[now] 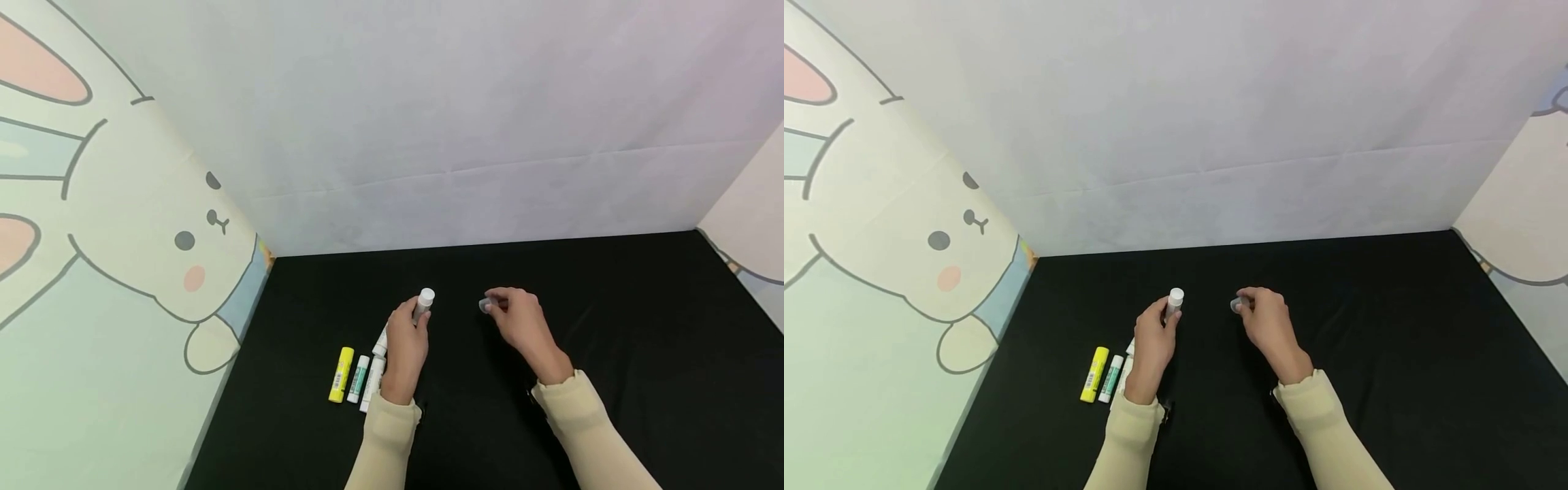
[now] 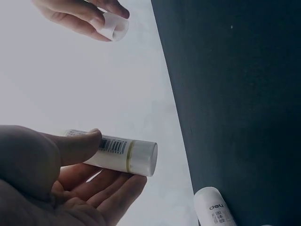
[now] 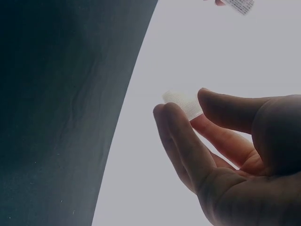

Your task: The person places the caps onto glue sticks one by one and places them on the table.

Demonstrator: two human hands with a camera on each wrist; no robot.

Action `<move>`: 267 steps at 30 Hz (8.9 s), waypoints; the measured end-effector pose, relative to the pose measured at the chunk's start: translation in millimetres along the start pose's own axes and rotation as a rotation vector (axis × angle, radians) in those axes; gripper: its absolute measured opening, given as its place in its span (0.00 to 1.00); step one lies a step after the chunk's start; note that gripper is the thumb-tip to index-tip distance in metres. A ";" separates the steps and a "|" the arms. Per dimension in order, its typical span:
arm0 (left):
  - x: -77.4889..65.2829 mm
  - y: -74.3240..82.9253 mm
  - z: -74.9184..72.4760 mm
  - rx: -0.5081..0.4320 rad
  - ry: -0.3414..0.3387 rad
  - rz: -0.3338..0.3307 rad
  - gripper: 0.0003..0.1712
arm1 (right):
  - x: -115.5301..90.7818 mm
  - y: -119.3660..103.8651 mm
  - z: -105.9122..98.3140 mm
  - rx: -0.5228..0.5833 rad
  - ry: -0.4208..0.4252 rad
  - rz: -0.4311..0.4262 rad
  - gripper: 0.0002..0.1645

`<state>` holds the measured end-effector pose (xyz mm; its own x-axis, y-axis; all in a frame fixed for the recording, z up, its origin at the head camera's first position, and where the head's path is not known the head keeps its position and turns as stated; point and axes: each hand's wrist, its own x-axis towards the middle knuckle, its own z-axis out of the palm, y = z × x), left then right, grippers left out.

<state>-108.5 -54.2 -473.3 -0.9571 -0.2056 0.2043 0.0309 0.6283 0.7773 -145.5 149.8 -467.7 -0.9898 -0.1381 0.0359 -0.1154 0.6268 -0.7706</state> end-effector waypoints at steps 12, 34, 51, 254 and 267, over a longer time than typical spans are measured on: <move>-9.6 -1.0 -5.8 0.024 -0.017 0.003 0.15 | -9.8 -0.1 -0.5 0.010 -0.004 -0.024 0.17; -25.6 -8.2 -10.1 0.049 -0.053 0.054 0.14 | -25.6 -5.6 2.5 0.040 -0.013 -0.034 0.17; -36.5 -14.9 -11.9 0.053 -0.071 0.041 0.15 | -27.0 -9.1 4.7 0.060 -0.016 -0.062 0.17; -40.9 -31.1 4.6 0.518 0.017 0.041 0.23 | 24.8 -41.3 97.8 0.058 -0.299 -0.099 0.18; -38.7 -32.1 6.2 0.543 -0.016 -0.020 0.23 | 32.4 -44.1 109.7 -0.009 -0.288 -0.064 0.17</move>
<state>-74.2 -61.7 -509.9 -0.9602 -0.2130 0.1806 -0.1369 0.9226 0.3606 -163.3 33.5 -502.4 -0.9159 -0.3891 -0.0987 -0.1793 0.6165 -0.7667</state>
